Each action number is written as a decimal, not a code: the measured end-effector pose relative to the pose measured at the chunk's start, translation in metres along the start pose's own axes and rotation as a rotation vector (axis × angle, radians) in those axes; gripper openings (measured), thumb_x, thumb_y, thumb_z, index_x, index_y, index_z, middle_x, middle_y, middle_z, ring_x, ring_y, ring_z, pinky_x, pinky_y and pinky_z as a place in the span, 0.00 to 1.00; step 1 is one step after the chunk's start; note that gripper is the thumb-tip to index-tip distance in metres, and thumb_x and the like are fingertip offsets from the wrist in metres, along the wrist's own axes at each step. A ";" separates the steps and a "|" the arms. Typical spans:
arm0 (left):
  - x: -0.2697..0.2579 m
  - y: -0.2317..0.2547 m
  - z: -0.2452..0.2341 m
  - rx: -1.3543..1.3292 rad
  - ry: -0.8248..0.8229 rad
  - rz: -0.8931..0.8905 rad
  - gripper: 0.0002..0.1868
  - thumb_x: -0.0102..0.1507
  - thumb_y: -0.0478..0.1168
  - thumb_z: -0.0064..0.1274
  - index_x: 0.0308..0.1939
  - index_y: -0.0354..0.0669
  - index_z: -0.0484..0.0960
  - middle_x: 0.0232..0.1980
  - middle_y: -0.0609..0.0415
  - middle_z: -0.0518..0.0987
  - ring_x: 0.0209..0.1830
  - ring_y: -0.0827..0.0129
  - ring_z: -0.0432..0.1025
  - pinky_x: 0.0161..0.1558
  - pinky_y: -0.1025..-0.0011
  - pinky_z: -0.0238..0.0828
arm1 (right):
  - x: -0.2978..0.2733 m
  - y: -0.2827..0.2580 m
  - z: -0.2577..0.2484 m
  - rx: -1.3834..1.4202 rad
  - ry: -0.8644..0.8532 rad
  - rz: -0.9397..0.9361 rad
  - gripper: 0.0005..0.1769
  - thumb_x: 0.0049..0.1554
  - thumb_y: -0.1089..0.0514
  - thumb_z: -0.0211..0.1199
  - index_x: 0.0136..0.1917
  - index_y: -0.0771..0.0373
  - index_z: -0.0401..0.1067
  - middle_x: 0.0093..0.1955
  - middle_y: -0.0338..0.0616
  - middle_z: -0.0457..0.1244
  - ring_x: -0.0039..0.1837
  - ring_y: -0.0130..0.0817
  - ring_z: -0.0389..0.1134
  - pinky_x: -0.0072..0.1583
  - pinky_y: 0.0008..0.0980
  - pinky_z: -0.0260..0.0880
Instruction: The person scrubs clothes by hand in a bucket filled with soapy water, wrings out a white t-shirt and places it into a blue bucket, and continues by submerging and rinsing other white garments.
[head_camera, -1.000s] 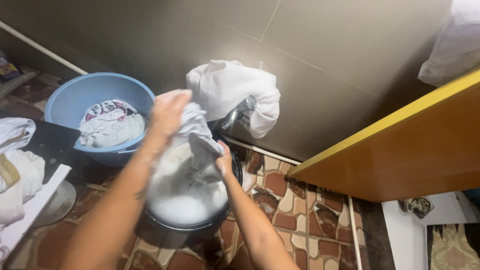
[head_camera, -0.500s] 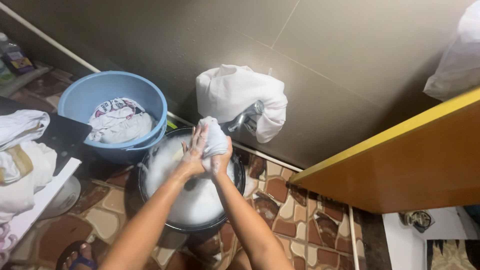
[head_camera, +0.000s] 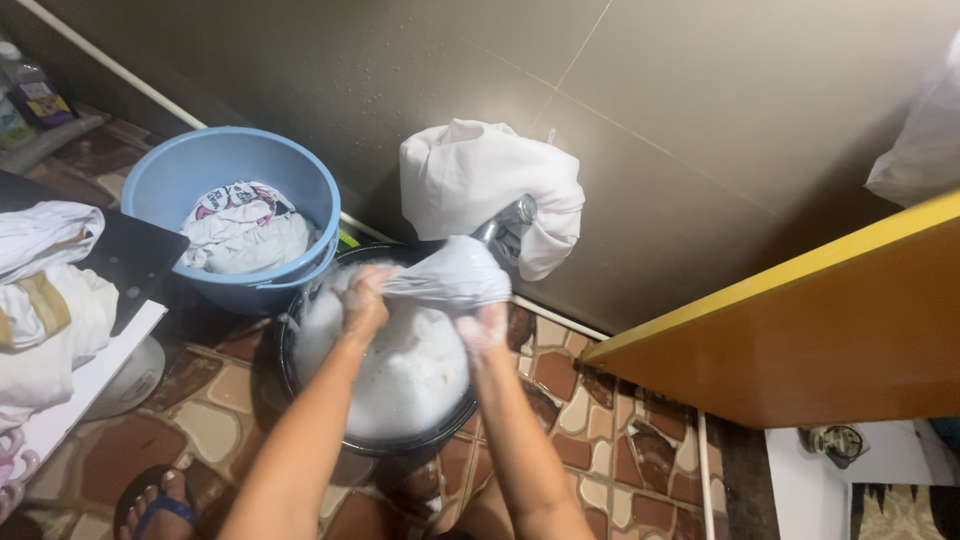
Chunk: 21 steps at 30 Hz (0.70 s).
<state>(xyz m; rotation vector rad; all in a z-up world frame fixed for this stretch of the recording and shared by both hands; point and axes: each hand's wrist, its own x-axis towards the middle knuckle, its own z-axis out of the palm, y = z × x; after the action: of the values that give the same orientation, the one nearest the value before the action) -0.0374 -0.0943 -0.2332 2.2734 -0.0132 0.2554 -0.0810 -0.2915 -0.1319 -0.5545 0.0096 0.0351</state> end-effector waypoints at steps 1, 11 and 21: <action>0.000 -0.008 0.000 -0.117 0.068 0.000 0.27 0.53 0.22 0.49 0.50 0.55 0.85 0.58 0.57 0.80 0.64 0.61 0.71 0.67 0.34 0.48 | 0.000 -0.010 -0.009 0.054 0.090 0.014 0.23 0.63 0.53 0.54 0.68 0.66 0.67 0.63 0.49 0.67 0.63 0.44 0.68 0.67 0.49 0.69; 0.003 0.065 -0.008 -1.031 0.046 -0.648 0.41 0.51 0.18 0.40 0.62 0.64 0.73 0.51 0.51 0.76 0.36 0.57 0.69 0.37 0.54 0.64 | -0.011 0.008 -0.097 -1.163 0.296 0.093 0.64 0.35 0.73 0.73 0.78 0.50 0.47 0.79 0.47 0.49 0.79 0.47 0.49 0.75 0.51 0.55; -0.005 0.081 -0.040 -0.561 -0.374 -0.197 0.50 0.50 0.33 0.63 0.70 0.59 0.50 0.57 0.42 0.78 0.54 0.58 0.75 0.56 0.66 0.69 | 0.000 0.013 0.006 -1.422 -0.452 -0.405 0.63 0.39 0.58 0.76 0.82 0.60 0.48 0.83 0.55 0.49 0.81 0.51 0.54 0.78 0.44 0.56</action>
<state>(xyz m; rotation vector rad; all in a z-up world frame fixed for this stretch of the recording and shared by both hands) -0.0571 -0.1176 -0.1477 1.7175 -0.0490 -0.2542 -0.0816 -0.2769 -0.1337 -1.9472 -0.6099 -0.2512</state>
